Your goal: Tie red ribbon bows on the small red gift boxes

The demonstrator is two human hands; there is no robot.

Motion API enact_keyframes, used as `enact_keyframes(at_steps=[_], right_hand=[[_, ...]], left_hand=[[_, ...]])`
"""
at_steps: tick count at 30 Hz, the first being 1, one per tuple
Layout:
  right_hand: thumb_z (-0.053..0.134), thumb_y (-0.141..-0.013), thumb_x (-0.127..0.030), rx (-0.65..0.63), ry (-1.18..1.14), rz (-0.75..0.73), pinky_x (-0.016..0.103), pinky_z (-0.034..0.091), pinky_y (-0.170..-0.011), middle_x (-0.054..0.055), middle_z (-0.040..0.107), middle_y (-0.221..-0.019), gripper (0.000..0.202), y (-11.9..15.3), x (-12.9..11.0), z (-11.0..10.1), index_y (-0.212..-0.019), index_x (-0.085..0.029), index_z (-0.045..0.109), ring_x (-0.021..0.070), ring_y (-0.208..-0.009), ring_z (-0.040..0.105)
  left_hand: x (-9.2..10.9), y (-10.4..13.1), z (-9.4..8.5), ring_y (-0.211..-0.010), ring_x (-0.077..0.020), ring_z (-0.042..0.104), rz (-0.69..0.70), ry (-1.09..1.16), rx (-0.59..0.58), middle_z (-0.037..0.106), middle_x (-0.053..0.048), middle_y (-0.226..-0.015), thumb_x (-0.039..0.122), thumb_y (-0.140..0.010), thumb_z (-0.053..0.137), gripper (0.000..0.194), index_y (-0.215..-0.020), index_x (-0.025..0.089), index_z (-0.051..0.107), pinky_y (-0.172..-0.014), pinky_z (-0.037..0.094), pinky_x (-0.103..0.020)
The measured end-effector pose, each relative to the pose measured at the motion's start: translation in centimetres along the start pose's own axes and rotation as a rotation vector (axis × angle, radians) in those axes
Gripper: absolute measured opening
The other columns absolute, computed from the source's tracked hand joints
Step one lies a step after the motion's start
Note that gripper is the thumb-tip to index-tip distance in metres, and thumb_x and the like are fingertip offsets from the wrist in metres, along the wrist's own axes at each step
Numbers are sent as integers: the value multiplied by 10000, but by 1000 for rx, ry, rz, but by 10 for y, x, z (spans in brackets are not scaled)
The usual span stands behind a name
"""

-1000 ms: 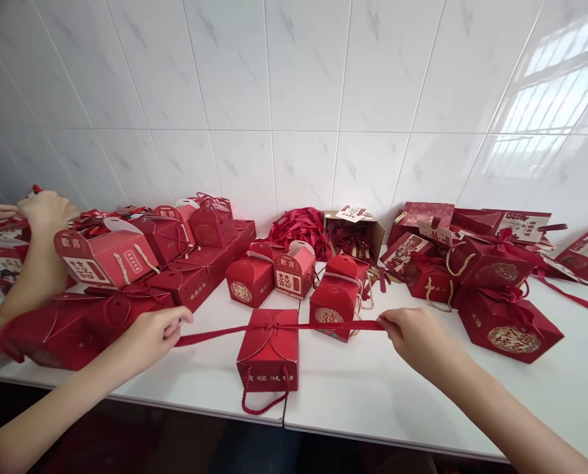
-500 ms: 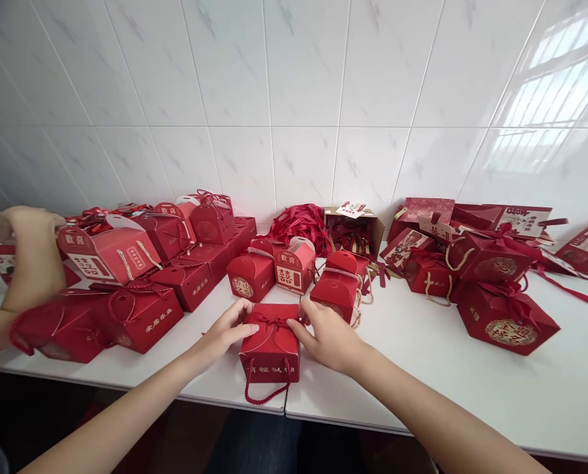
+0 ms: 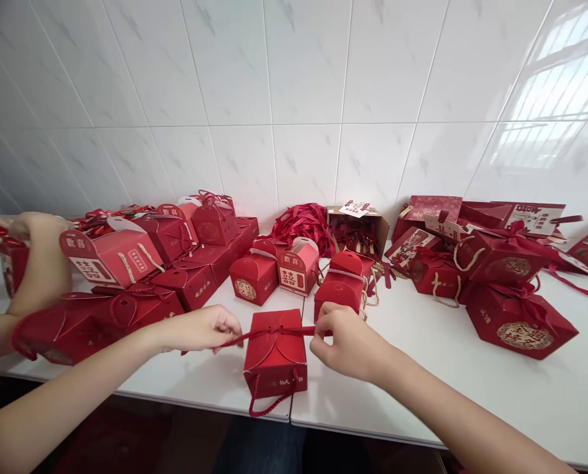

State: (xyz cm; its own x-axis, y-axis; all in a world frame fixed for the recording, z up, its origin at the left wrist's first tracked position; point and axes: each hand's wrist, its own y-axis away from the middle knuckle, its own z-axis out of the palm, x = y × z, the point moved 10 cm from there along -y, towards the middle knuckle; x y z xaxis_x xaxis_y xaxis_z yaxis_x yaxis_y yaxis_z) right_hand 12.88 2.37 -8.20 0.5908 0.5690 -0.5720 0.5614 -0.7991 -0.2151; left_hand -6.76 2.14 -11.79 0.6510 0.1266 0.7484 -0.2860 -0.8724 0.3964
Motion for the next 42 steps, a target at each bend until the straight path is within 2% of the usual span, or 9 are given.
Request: enact_keyframes(at_steps=[2, 4, 8, 14, 18, 20, 28, 36, 42], right_hand=[[502, -770, -122, 151, 237, -29, 291, 398, -560, 51, 502, -746, 244, -1, -4, -6, -542, -158, 580, 134, -602, 470], [494, -819, -144, 316, 299, -86, 291, 420, -561, 61, 498, -752, 295, 0, -12, -11, -545, -153, 602, 136, -602, 479], [583, -818, -189, 496, -9, -185, 248, 442, -550, 38, 495, -728, 253, 5, -21, -19, -578, -175, 661, 123, -609, 496], [673, -794, -233, 288, -386, -73, 238, 434, -580, 23, 538, -746, 144, -8, -23, 1, -670, -198, 736, 123, -656, 522], [695, -772, -206, 230, -442, 27, 254, 434, -651, 14, 540, -746, 117, -18, -13, 15, -667, -200, 745, 128, -693, 526], [700, -765, -216, 246, -472, 63, 260, 433, -673, 13, 543, -746, 112, -20, -7, 17, -662, -196, 740, 132, -708, 529], [619, -693, -116, 237, -389, 115, 251, 396, -648, -16, 526, -714, 116, -21, -7, 11, -606, -177, 571, 122, -679, 498], [562, -685, -171, 31, -247, 36, 263, 352, -620, -15, 433, -703, 188, -30, -12, 23, -569, -185, 415, 132, -673, 446], [560, -686, -182, -53, -227, -65, 262, 337, -617, -23, 402, -649, 248, -39, -17, 24, -545, -194, 356, 143, -693, 431]], left_hand=[[7, 4, 19, -358, -71, 273, -13, -30, -222, 509, 17, -481, 355, -680, 677, 202, -778, 201, 763, -349, 137, -216], [20, 10, 35, -385, -69, 267, 35, 37, -341, 501, 22, -498, 403, -736, 648, 269, -883, 211, 763, -377, 199, -213], [38, 12, 42, -423, -64, 230, 116, 262, -158, 513, 20, -573, 487, -838, 538, 353, -847, 189, 727, -417, 239, -220], [63, 14, 36, -760, -175, 545, 419, 71, 256, 591, -32, -790, 340, -892, 482, 259, -887, 198, 699, -694, 442, -268], [71, 15, 34, -726, -180, 560, 483, -321, 561, 552, -52, -826, 183, -882, 389, 290, -929, 175, 675, -661, 465, -291], [73, 16, 39, -711, -174, 572, 520, -440, 636, 545, -60, -863, 153, -878, 370, 314, -991, 173, 661, -634, 480, -290], [75, 35, 42, -706, -108, 571, 802, -425, 756, 501, -99, -1153, 109, -902, 403, 335, -1137, 204, 624, -643, 519, -257], [81, 19, 36, -720, -103, 561, 927, -369, 435, 534, -83, -1172, 160, -906, 497, 293, -1090, 265, 699, -698, 529, -277], [87, 15, 24, -855, -155, 622, 896, -225, 488, 601, -73, -1021, 181, -873, 572, 195, -936, 227, 751, -787, 537, -302]])
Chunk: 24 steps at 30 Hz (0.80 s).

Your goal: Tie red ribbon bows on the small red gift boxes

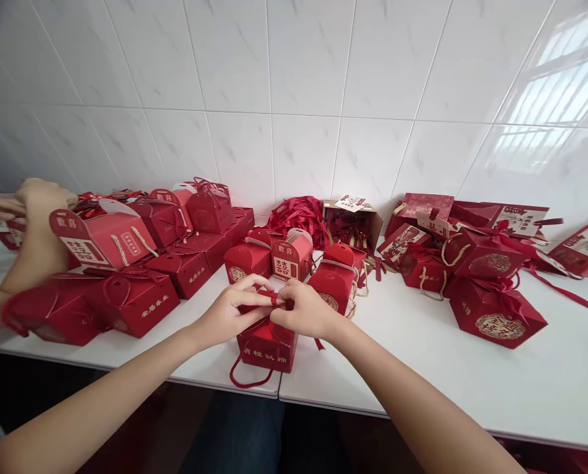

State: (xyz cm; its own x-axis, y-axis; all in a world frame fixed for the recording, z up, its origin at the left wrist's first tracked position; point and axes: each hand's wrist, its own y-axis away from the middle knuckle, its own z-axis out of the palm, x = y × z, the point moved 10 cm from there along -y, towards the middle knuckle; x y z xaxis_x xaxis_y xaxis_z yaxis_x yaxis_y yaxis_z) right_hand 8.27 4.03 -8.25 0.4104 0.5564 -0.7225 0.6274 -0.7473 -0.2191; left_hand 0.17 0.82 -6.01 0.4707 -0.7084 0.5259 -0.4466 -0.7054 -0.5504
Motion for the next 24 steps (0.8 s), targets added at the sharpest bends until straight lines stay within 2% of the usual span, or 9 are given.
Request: enact_keyframes(at_steps=[6, 8, 13, 16, 20, 22, 24], right_hand=[[613, -622, -152, -115, 22, -56, 258, 377, -630, -14, 396, -737, 208, -5, -5, 10, -538, -180, 424, 136, -708, 437], [616, -620, -145, -128, 29, -59, 257, 382, -634, -12, 398, -746, 206, -5, -5, 10, -541, -179, 429, 134, -708, 436], [585, -652, -131, -113, 58, -40, 267, 381, -658, -6, 416, -791, 178, -2, 4, -2, -579, -176, 430, 123, -689, 431], [561, -693, -133, -57, 99, -68, 272, 382, -670, 1, 447, -800, 153, -2, 8, -7, -607, -178, 442, 125, -691, 445], [494, -792, -185, 67, 127, -81, 287, 390, -679, 21, 470, -812, 172, -2, 10, -10, -624, -178, 462, 138, -709, 470], [473, -813, -194, 95, 139, -79, 292, 400, -680, 33, 484, -835, 172, -1, 8, -9, -643, -177, 488, 143, -719, 482], [496, -795, -179, 106, 184, -101, 303, 418, -709, 46, 511, -868, 150, 1, 4, -10, -645, -176, 507, 153, -753, 503]], left_hand=[[12, 5, 0, -803, -131, 600, 119, -99, 20, 570, -65, -943, 115, -856, 555, 175, -832, 172, 719, -751, 524, -264], [12, 8, -5, -805, -131, 588, 120, -153, 27, 560, -60, -928, 118, -868, 536, 176, -835, 172, 700, -754, 512, -259], [-1, 18, -25, -815, -144, 565, -9, -295, 2, 543, -59, -922, 135, -901, 466, 204, -864, 172, 663, -759, 480, -277], [-8, 24, -33, -909, -173, 567, -112, -263, 5, 542, -62, -961, 196, -887, 510, 150, -828, 181, 647, -854, 467, -325], [-19, 23, -18, -1184, -229, 494, -240, -56, -63, 539, -87, -1212, 305, -907, 487, 200, -793, 195, 610, -1034, 382, -408], [-25, 20, -8, -1228, -231, 469, -287, -6, -102, 529, -88, -1280, 339, -936, 413, 271, -793, 200, 596, -1042, 380, -412], [-26, 16, -4, -1218, -230, 472, -299, -36, -128, 556, -83, -1258, 366, -943, 380, 312, -768, 201, 580, -1028, 390, -416]])
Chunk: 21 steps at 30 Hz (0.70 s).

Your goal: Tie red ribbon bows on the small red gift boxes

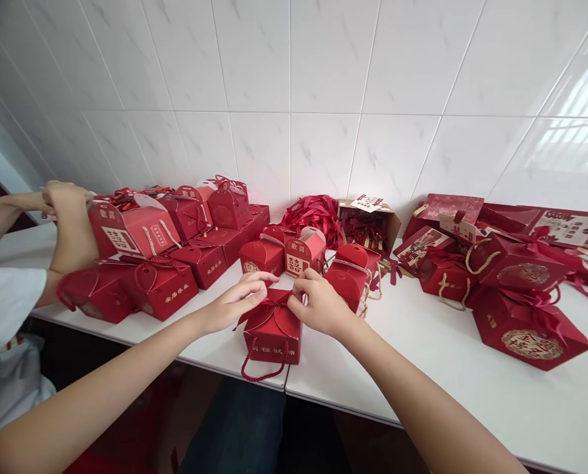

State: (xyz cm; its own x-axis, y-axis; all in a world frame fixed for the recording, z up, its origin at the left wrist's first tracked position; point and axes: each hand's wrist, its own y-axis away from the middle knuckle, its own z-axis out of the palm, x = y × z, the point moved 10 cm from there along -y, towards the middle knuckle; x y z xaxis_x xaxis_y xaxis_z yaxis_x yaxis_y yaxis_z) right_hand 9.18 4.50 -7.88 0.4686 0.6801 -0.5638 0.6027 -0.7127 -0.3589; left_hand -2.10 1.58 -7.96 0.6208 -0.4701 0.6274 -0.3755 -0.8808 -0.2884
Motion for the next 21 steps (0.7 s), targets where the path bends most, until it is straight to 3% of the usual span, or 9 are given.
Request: enact_keyframes(at_steps=[6, 15, 21], right_hand=[[587, -724, -175, 36, 247, -66, 444, 380, -866, 78, 591, -1093, 132, 12, -15, -13, -602, -182, 534, 266, -1028, 491], [571, -724, -153, 35, 312, -108, 471, 357, -902, 73, 598, -1206, 136, 21, -20, -13, -603, -180, 515, 275, -1134, 473], [584, -721, -146, 20, 316, -82, 489, 368, -913, 73, 592, -1220, 131, 20, -19, -11, -611, -182, 523, 286, -1137, 471]], left_hand=[[6, -2, -18, -1188, -274, 422, -4, -225, 36, 615, -49, -1155, 377, -886, 505, 286, -674, 190, 546, -1018, 255, -551], [14, 12, -28, -1198, -331, 423, 122, -704, 172, 657, -55, -1036, 411, -891, 517, 282, -730, 206, 625, -925, 222, -542], [13, 15, -27, -1209, -359, 438, 101, -697, 226, 685, -54, -1012, 397, -885, 535, 289, -697, 200, 630, -932, 213, -582]])
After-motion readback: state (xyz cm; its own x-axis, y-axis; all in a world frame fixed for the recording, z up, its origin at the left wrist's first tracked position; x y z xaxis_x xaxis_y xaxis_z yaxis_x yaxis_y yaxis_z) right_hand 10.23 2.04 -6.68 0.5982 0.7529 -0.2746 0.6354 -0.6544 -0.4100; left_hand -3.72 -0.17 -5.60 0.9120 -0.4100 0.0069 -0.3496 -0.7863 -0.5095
